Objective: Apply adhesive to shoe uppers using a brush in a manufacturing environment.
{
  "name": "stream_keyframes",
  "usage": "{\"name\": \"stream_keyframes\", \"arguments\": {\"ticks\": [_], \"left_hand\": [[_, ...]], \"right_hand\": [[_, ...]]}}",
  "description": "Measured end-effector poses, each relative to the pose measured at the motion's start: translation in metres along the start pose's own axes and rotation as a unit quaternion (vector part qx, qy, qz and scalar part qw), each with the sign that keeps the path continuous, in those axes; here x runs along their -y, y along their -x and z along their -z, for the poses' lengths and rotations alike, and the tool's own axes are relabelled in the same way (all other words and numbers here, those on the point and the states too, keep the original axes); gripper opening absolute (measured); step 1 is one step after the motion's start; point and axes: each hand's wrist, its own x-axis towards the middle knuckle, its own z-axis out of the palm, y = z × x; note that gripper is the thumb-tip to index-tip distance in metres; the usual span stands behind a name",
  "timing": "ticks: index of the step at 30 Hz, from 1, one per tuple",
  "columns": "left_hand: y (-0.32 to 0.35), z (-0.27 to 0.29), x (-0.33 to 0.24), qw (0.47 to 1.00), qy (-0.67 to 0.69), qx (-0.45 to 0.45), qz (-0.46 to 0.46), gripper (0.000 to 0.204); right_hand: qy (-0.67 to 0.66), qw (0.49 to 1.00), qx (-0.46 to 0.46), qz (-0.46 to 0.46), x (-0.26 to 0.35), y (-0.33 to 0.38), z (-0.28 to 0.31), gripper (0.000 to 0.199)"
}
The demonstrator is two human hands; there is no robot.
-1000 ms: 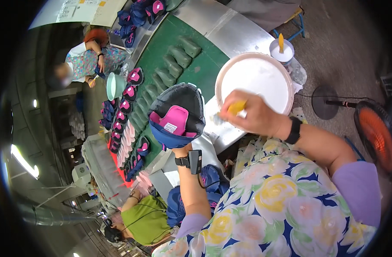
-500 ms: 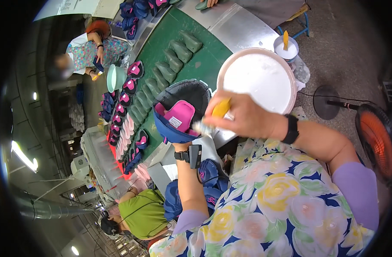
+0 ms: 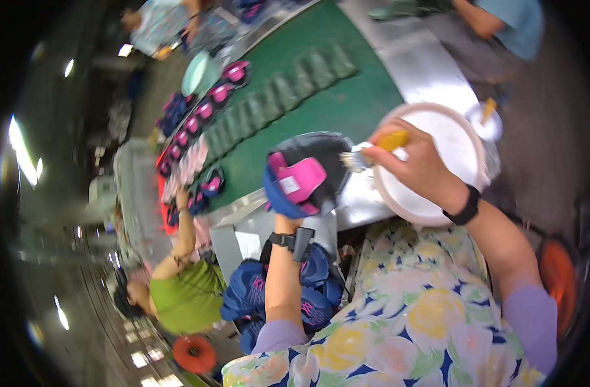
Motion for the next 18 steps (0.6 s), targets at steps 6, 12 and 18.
{"name": "stream_keyframes", "arguments": {"ticks": [6, 12, 18], "left_hand": [[-0.015, 0.149, 0.027, 0.993, -0.029, -0.072, 0.085, 0.031], [-0.067, 0.322, 0.026, 0.974, 0.076, -0.210, -0.029, 0.048], [-0.079, 0.439, 0.005, 0.838, -0.150, -0.523, -0.026, 0.048]], "right_hand": [[0.027, 0.994, -0.008, -0.103, -0.058, 0.018, 0.029, 0.003], [0.066, 0.974, 0.022, -0.215, -0.076, 0.029, 0.035, 0.004], [0.130, 0.968, 0.063, -0.203, -0.097, -0.002, 0.013, 0.013]]}}
